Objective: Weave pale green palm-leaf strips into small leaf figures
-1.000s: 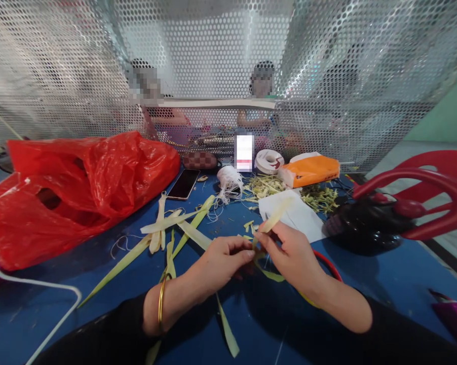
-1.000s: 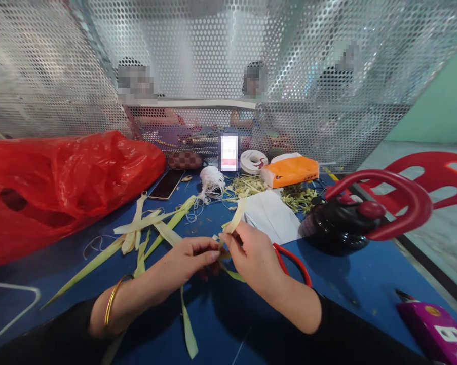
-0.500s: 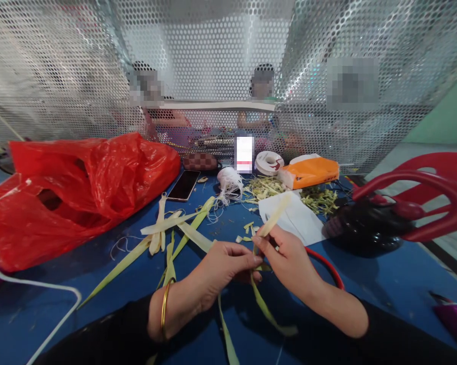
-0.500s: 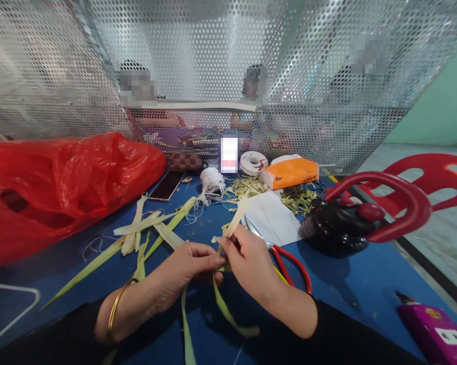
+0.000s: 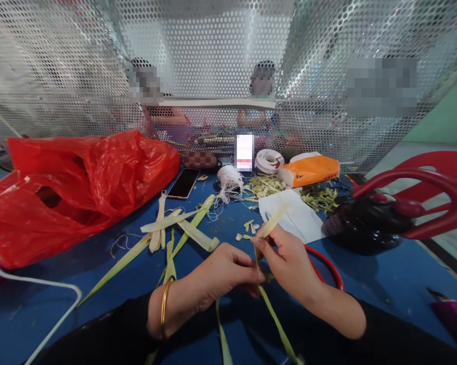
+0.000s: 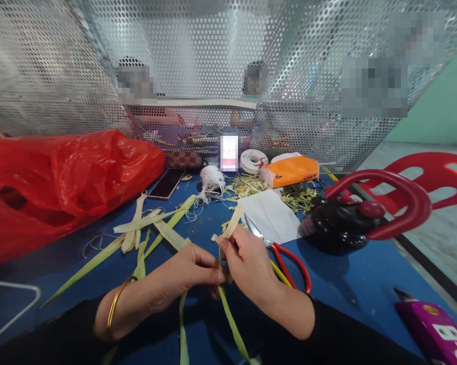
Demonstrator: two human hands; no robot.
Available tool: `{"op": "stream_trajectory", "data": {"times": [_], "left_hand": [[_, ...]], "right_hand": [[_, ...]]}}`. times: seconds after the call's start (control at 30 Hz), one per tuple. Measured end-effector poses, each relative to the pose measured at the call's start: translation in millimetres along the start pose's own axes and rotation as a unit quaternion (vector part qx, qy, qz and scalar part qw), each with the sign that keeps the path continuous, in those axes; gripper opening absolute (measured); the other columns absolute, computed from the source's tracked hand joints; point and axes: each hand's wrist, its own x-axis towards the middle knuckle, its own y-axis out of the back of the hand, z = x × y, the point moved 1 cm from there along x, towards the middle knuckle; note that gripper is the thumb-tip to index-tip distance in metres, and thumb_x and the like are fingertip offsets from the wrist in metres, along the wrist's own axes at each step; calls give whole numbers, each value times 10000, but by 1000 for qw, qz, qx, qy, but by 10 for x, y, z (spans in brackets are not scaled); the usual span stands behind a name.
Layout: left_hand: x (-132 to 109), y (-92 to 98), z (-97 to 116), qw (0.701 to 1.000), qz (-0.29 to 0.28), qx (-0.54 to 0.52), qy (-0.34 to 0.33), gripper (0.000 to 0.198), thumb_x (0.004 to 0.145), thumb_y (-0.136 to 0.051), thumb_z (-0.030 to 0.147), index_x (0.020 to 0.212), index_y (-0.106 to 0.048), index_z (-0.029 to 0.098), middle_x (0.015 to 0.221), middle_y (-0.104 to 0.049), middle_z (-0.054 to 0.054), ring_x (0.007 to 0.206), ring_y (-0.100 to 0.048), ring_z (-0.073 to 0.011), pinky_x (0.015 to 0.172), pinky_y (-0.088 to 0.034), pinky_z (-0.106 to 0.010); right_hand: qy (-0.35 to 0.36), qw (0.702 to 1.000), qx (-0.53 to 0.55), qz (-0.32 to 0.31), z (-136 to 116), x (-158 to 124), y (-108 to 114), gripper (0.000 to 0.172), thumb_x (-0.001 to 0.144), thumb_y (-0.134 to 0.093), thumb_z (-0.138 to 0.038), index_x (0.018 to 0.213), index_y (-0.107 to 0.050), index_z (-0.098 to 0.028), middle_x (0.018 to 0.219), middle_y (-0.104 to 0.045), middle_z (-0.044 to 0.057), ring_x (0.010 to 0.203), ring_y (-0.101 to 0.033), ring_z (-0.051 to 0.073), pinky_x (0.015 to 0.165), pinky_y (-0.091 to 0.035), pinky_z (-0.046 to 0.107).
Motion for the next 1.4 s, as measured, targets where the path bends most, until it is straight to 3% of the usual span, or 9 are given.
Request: {"op": "stream_trajectory", "data": {"times": [0.2,0.37,0.57,0.77,0.83,0.93,1.07,1.27,1.4], "left_hand": [[42,-9,-53,998,16,-53,22,234,658,-739,362,657,-716,129,597,-678,-37,527,-603,-104,589,-465,-217],[88,-5,-83,993,33,-111,21,415,764,-606,501,794,-722,104,699,-700,-87,564,-623,-116,539,-423,-199],[76,-7,-76,997,19,-80,4,272,714,-687,383,769,-711,118,695,-692,-54,591,-624,-109,577,-426,-199],[72,-32,-117,999,33,-28,14,248,700,-697,368,701,-709,120,611,-682,-46,547,-596,-103,575,-436,-213],[64,-46,-116,999,29,-32,20,222,692,-700,345,682,-706,124,609,-683,-42,542,-597,-104,576,-446,-217],[48,-57,-86,998,39,-57,7,215,684,-714,332,637,-689,123,587,-672,-35,522,-580,-91,575,-449,-207],[49,-20,-33,988,80,-127,-23,261,708,-714,382,724,-704,122,643,-692,-44,534,-590,-85,556,-433,-186],[62,33,-44,988,90,-128,-11,267,684,-742,383,737,-695,125,615,-682,-40,525,-594,-93,531,-415,-186],[60,10,-62,991,67,-117,-1,226,673,-743,336,725,-697,121,604,-678,-38,535,-595,-94,562,-429,-195]], "right_hand": [[-30,995,89,-17,54,82,29,250,926,-452,-344,731,-534,-211,656,-589,-3,638,-546,161,623,-414,272],[-97,973,195,-79,80,210,131,348,887,-465,-486,835,-631,-185,759,-637,30,774,-599,183,738,-450,298],[-124,954,219,-165,17,171,61,250,790,-606,-393,674,-593,-172,629,-527,-24,583,-474,115,532,-377,235],[-156,950,243,-116,-7,85,-32,201,754,-620,-300,620,-531,-179,574,-474,-48,510,-416,89,453,-335,208],[-135,960,224,-100,3,74,-38,196,775,-604,-296,632,-526,-187,576,-477,-50,483,-413,88,434,-330,210],[-56,983,151,-90,38,97,-7,203,835,-555,-287,659,-549,-187,641,-516,-28,576,-470,111,520,-379,227],[-17,981,99,-164,81,172,102,296,929,-425,-352,716,-551,-190,679,-536,-16,669,-498,137,615,-397,248],[11,988,13,-156,45,211,236,339,916,-465,-357,619,-470,-195,588,-441,-41,586,-424,123,527,-328,227],[72,987,-52,-132,39,199,217,296,908,-488,-273,622,-478,-196,601,-491,-29,588,-458,129,540,-334,231]]}}
